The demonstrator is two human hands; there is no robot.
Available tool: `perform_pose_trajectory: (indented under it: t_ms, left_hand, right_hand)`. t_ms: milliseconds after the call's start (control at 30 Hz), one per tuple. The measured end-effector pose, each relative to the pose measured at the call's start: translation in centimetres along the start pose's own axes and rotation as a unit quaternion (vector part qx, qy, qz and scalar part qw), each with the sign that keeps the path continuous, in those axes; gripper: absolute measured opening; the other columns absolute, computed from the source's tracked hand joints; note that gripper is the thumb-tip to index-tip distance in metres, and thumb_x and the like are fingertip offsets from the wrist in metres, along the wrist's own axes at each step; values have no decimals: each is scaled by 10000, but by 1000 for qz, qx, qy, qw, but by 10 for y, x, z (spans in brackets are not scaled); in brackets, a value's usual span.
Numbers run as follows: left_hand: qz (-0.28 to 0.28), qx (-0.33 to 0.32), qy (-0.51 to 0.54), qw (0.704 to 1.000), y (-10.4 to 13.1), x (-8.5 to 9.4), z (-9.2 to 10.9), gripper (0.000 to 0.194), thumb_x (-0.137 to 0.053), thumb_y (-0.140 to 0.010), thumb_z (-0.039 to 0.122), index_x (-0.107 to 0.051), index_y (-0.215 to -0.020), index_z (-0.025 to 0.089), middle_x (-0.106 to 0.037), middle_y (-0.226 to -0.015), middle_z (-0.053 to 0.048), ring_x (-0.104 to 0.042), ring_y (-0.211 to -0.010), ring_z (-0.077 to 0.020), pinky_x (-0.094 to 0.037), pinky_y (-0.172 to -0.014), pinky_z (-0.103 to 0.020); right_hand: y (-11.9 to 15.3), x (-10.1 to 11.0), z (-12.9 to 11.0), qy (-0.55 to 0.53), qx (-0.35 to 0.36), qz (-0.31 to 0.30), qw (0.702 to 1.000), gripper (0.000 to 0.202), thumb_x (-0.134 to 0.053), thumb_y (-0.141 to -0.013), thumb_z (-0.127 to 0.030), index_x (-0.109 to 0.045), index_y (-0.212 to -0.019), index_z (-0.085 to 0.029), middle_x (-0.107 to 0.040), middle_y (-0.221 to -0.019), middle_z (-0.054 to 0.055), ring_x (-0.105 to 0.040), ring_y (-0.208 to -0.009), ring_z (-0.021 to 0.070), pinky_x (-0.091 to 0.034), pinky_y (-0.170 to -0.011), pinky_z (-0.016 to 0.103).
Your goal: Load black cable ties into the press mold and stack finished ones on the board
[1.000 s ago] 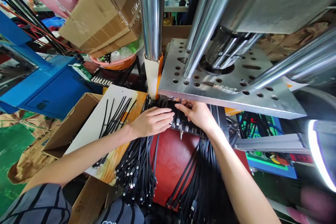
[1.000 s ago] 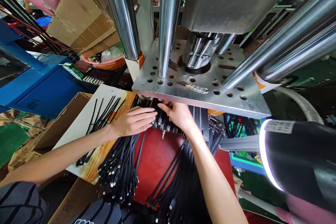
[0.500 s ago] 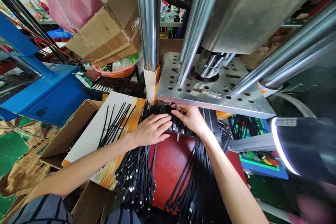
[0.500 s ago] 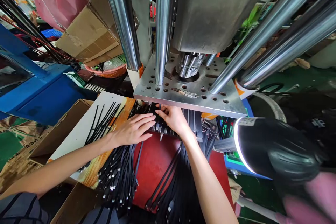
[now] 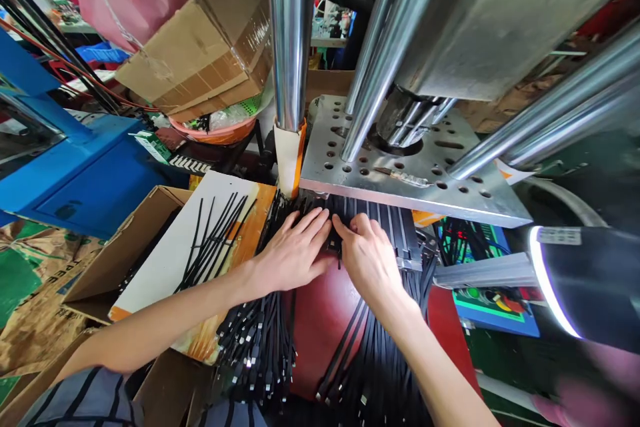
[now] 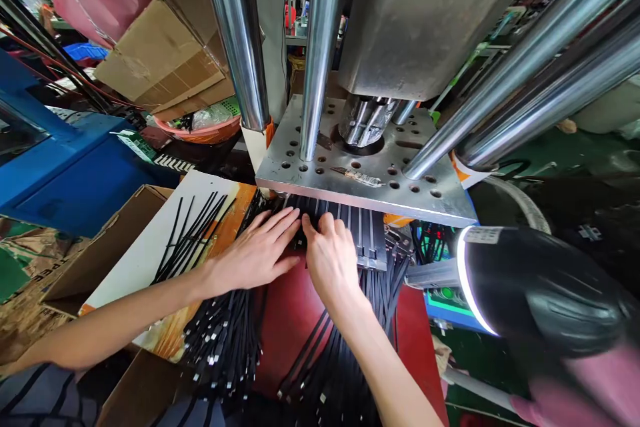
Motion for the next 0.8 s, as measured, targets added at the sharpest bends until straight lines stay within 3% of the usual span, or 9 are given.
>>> perform_pose_trajectory:
  t_ms: [133, 267, 433, 533, 600, 667, 700, 733, 800]
  left_hand:
    - [6, 6, 5, 1000, -30, 8, -23, 606, -370, -1086, 429, -416, -1549, 41, -479, -1598, -207, -420, -1503, -318, -277, -1256, -534]
    - [20, 11, -17, 1000, -57, 5, -41, 511, -396, -1080, 376, -558, -1420, 31, -683, -1344, -243, -638, -1273, -356, -414, -1139, -545]
    - [73, 9, 16, 997, -97, 3, -61, 339, -449, -1046, 258, -727, -1137, 85, -749, -1175, -218, -709, -1120, -327, -526, -1003, -458]
    - [76, 18, 31, 996, -99, 5, -65, 278, -473, -1034, 223, -739, -1080, 156, -771, -1127, -137, -718, -1079, -268, -538, -968, -388]
    - [90, 44, 31, 994, -73, 8, -58, 301, -432, -1057, 236, -720, -1102, 163, -769, -1106, -122, -719, -1056, -245, -542, -923, -355]
    - [99, 108, 28, 989, -26, 7, -44, 345, -386, -1082, 296, -697, -1100, 147, -766, -1055, -136, -727, -993, -243, -540, -844, -338]
    - [86, 182, 27, 979, 1, 5, -38, 353, -416, -1077, 383, -692, -1030, 168, -768, -963, -108, -733, -884, -227, -528, -783, -319]
    - [37, 254, 20, 966, 27, 1, -31, 398, -456, -1054, 488, -685, -946, 181, -755, -842, -92, -723, -774, -230, -509, -718, -318]
    - [-84, 319, 28, 944, 70, -9, -16, 410, -531, -1004, 536, -677, -856, 183, -738, -748, -96, -715, -719, -254, -461, -651, -320]
  right_hand:
    - [-34, 2, -4, 67, -35, -17, 997, 480, -437, -1000, -146, -609, -1448, -153, -665, -1246, 219, -636, -1102, 359, -514, -885, 440]
    - [-62, -6, 6, 65, -15, -17, 998, 440, -375, -1004, -94, -672, -1327, -100, -722, -1212, 209, -661, -1121, 327, -493, -971, 418]
    - [-97, -13, 20, 62, -14, -7, 998, 496, -312, -991, -45, -621, -1375, 9, -668, -1327, 282, -634, -1186, 352, -448, -1058, 488]
    - [-99, -5, 20, 53, -10, 8, 998, 520, -314, -989, -48, -555, -1445, 18, -656, -1338, 285, -620, -1207, 357, -458, -1051, 492]
    - [-68, 2, 15, 44, -2, 17, 999, 512, -339, -993, -70, -547, -1459, -23, -688, -1272, 248, -644, -1156, 328, -500, -990, 435]
    - [-7, 3, 7, 30, -15, 39, 999, 461, -371, -1021, -153, -558, -1435, -77, -701, -1205, 201, -672, -1080, 293, -535, -884, 365]
    - [31, 1, 4, 5, -58, 77, 995, 405, -374, -1054, -246, -593, -1373, -125, -712, -1135, 156, -694, -972, 262, -541, -788, 332]
    - [70, -3, 2, -13, -100, 97, 990, 390, -374, -1070, -357, -611, -1294, -142, -713, -1073, 130, -697, -848, 244, -525, -675, 321]
    - [138, -18, -2, -7, -171, 79, 982, 530, -323, -1063, -555, -578, -1256, -133, -701, -1017, 136, -684, -767, 269, -457, -528, 343]
Point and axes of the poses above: each hand's wrist, its own y-axis away from the middle knuckle, its own x-axis out of the back of the hand, z = x × y, the point moved 2 cm from there along -y, towards the middle knuckle
